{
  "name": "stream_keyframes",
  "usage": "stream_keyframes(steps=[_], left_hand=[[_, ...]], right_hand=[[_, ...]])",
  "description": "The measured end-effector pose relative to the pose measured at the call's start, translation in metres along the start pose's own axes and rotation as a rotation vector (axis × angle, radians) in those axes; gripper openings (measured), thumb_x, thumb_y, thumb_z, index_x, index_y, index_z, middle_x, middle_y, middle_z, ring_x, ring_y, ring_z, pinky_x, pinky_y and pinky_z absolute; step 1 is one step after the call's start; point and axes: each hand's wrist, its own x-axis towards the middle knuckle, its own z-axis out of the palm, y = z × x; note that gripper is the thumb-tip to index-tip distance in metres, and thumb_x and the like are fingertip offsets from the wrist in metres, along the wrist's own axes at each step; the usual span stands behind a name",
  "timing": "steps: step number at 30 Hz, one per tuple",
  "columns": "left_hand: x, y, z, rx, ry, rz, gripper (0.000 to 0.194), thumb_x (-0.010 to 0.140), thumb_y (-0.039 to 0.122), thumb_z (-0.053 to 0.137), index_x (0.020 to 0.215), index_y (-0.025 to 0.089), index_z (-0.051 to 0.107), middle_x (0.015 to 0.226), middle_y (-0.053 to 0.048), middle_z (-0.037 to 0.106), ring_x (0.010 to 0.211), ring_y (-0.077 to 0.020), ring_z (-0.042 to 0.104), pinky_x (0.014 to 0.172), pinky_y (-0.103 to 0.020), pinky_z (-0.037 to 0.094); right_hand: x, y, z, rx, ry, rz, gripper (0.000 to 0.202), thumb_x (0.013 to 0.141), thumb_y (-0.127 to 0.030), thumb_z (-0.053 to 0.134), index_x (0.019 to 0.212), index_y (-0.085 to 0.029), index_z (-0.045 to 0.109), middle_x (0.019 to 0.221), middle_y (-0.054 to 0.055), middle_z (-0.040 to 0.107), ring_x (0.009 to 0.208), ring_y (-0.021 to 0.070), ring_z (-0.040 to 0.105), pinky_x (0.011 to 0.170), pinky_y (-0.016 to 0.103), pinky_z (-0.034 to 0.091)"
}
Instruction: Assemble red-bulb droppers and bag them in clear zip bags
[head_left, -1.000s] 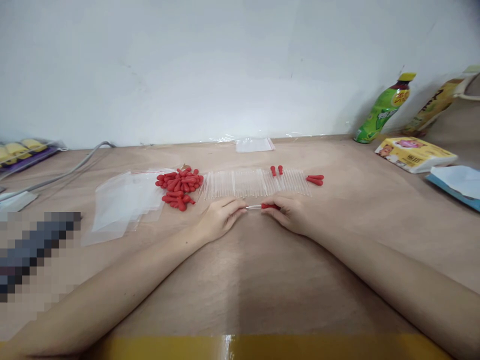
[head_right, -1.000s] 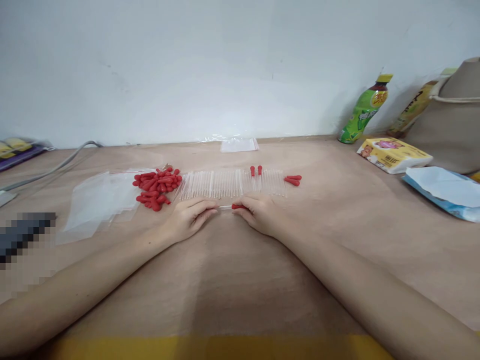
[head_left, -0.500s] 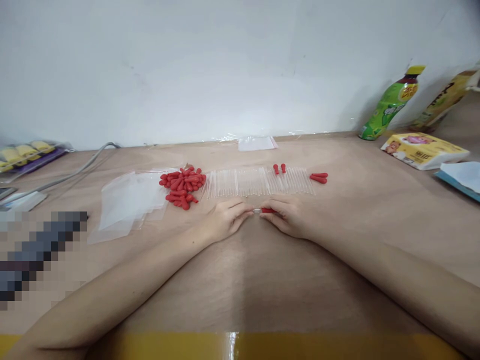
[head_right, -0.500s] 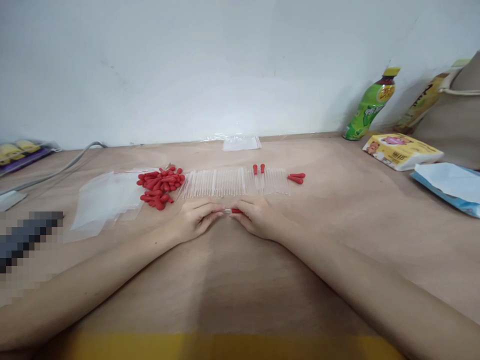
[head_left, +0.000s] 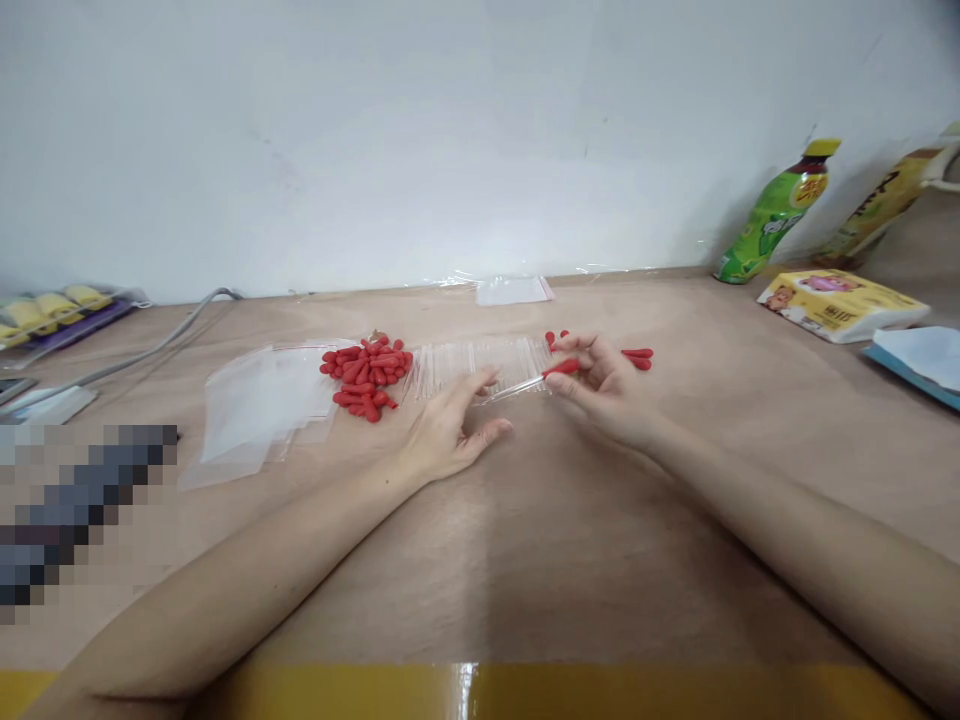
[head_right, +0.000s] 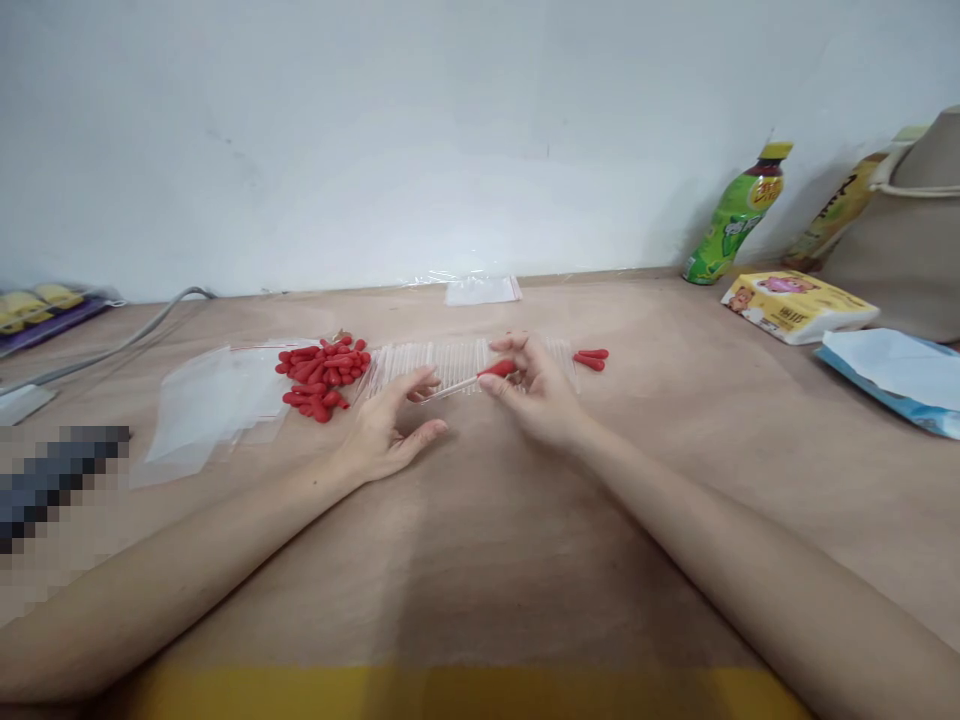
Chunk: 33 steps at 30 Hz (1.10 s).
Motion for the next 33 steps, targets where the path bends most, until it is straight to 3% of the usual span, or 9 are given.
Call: stream_keyframes(steps=[3, 7, 12, 17, 20, 23, 26, 29, 33], left_hand=[[0.0, -0.002, 0.0, -0.004, 0.041, -0.091, 0.059, 0.082, 0.032, 0.055, 0.132, 0.018, 0.027, 0.109, -0.01, 0.056, 0.091, -0.0183, 0.057, 0.077, -0.034, 0.049], [0.001, -0.004, 0.001, -0.001, -0.005, -0.115, 0.056, 0.082, 0.03, 0.054, 0.131, 0.017, 0.028, 0.106, -0.01, 0.056, 0.095, -0.02, 0.055, 0.082, -0.038, 0.046], [0.0, -0.003, -0.001, 0.047, -0.056, -0.122, 0.056, 0.08, 0.028, 0.056, 0.129, 0.019, 0.031, 0.103, -0.009, 0.057, 0.092, -0.0213, 0.056, 0.079, -0.038, 0.046], [-0.001, -0.005, 0.001, 0.028, -0.086, -0.168, 0.062, 0.08, 0.027, 0.055, 0.132, 0.02, 0.024, 0.106, -0.008, 0.055, 0.076, -0.0161, 0.056, 0.077, -0.036, 0.046], [-0.002, -0.005, 0.001, 0.033, -0.087, -0.155, 0.062, 0.079, 0.026, 0.055, 0.133, 0.019, 0.024, 0.106, -0.008, 0.055, 0.083, -0.0183, 0.055, 0.079, -0.036, 0.045], [0.0, -0.002, -0.001, 0.089, -0.068, -0.142, 0.055, 0.079, 0.026, 0.055, 0.128, 0.016, 0.032, 0.103, -0.009, 0.056, 0.095, -0.0221, 0.052, 0.082, -0.038, 0.043], [0.003, -0.004, -0.005, 0.191, -0.045, -0.172, 0.033, 0.079, 0.026, 0.054, 0.11, 0.015, 0.049, 0.096, -0.008, 0.056, 0.093, -0.0231, 0.05, 0.081, -0.038, 0.042], [0.012, -0.015, -0.009, 0.32, -0.018, -0.234, 0.015, 0.079, 0.026, 0.054, 0.089, 0.016, 0.059, 0.086, -0.008, 0.054, 0.088, -0.0241, 0.049, 0.078, -0.039, 0.042], [0.038, -0.032, -0.006, 0.503, -0.035, -0.348, 0.017, 0.076, 0.03, 0.054, 0.076, 0.016, 0.063, 0.084, -0.01, 0.053, 0.086, -0.0273, 0.049, 0.08, -0.044, 0.039]], right_hand=[[0.023, -0.003, -0.03, -0.029, 0.122, 0.099, 0.035, 0.077, -0.04, 0.056, 0.106, -0.023, 0.05, 0.086, 0.004, 0.062, 0.074, 0.0149, 0.06, 0.065, 0.029, 0.049], [0.057, 0.002, -0.063, -0.215, 0.228, 0.303, 0.038, 0.077, -0.032, 0.053, 0.114, -0.022, 0.054, 0.084, 0.007, 0.064, 0.067, 0.0164, 0.058, 0.06, 0.031, 0.048], [0.076, 0.026, -0.053, -0.6, 0.161, 0.498, 0.032, 0.07, -0.021, 0.057, 0.101, -0.016, 0.065, 0.084, 0.008, 0.065, 0.075, 0.0193, 0.06, 0.068, 0.032, 0.047], [0.075, 0.046, -0.036, -0.815, 0.017, 0.466, 0.038, 0.07, -0.028, 0.059, 0.105, -0.016, 0.065, 0.09, 0.01, 0.066, 0.083, 0.0217, 0.06, 0.075, 0.032, 0.046], [0.073, 0.041, -0.041, -0.84, -0.008, 0.457, 0.044, 0.071, -0.033, 0.059, 0.112, -0.016, 0.062, 0.09, 0.01, 0.065, 0.081, 0.022, 0.06, 0.074, 0.033, 0.046], [0.073, 0.034, -0.061, -0.844, 0.064, 0.435, 0.043, 0.073, -0.03, 0.057, 0.114, -0.018, 0.06, 0.085, 0.008, 0.065, 0.073, 0.0194, 0.059, 0.07, 0.033, 0.046], [0.069, 0.037, -0.093, -0.894, 0.119, 0.466, 0.025, 0.074, -0.027, 0.055, 0.095, -0.019, 0.067, 0.079, 0.006, 0.065, 0.066, 0.0178, 0.058, 0.065, 0.032, 0.045], [0.06, 0.048, -0.119, -0.923, 0.036, 0.565, 0.016, 0.072, -0.027, 0.058, 0.079, -0.018, 0.069, 0.072, 0.006, 0.065, 0.066, 0.0185, 0.058, 0.062, 0.031, 0.045], [0.048, 0.058, -0.127, -0.835, -0.026, 0.627, 0.023, 0.07, -0.039, 0.062, 0.078, -0.019, 0.07, 0.072, 0.005, 0.067, 0.07, 0.0189, 0.058, 0.062, 0.03, 0.044]])
